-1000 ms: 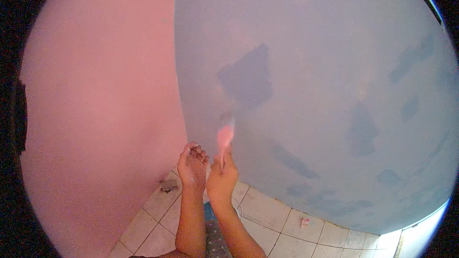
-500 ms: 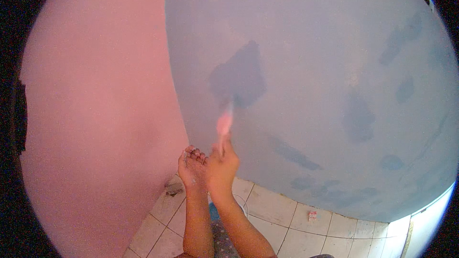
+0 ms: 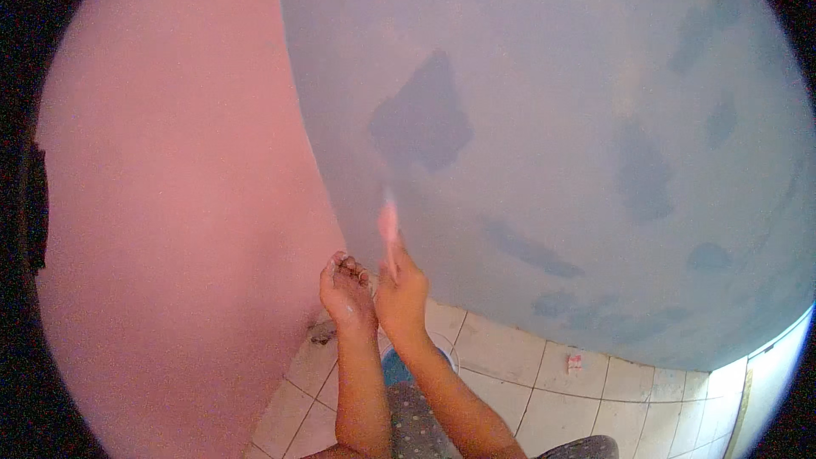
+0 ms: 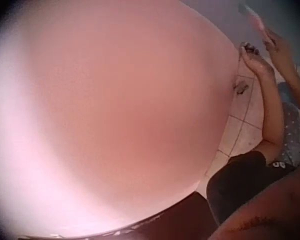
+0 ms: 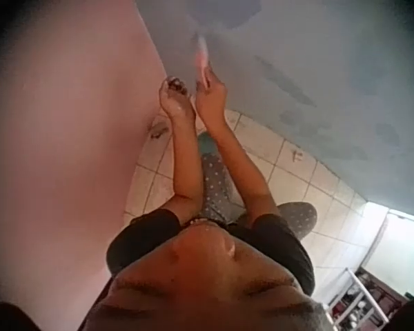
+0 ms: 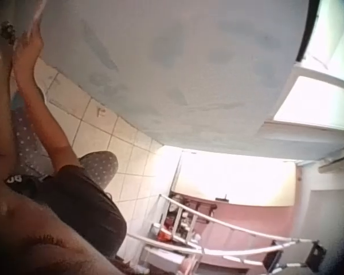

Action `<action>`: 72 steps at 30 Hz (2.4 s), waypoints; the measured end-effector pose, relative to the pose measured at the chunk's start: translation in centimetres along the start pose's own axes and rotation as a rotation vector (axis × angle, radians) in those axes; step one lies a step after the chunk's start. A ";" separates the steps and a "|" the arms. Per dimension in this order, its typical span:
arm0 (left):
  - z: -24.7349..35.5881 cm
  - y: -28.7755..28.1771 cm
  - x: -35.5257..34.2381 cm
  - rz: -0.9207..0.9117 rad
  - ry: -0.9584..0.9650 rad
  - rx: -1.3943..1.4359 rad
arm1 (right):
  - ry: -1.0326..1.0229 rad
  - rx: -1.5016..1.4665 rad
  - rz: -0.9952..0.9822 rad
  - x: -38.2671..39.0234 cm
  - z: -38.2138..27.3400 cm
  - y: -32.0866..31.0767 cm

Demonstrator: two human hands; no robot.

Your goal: Painting the lower section of a wall with light blue paint using a brush.

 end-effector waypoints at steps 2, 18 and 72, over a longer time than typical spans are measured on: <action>-0.3 0.5 0.1 -0.029 -0.064 0.087 | -0.102 0.074 -0.055 -1.8 -1.4 1.3; 0.8 -0.2 0.1 -0.033 0.089 0.008 | -0.062 0.049 -0.043 -4.8 1.1 2.1; 1.2 0.4 0.4 -0.068 -0.014 -0.201 | 0.579 -0.691 0.051 2.6 -0.3 -3.8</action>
Point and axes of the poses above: each hand's wrist, its own x-axis away from the middle knuckle, its own y-axis out of the palm, z = x × y, the point moved 2 cm from there along -x, towards the middle knuckle, and after that the axes turned 9 degrees about -z, right-handed, at the moved point
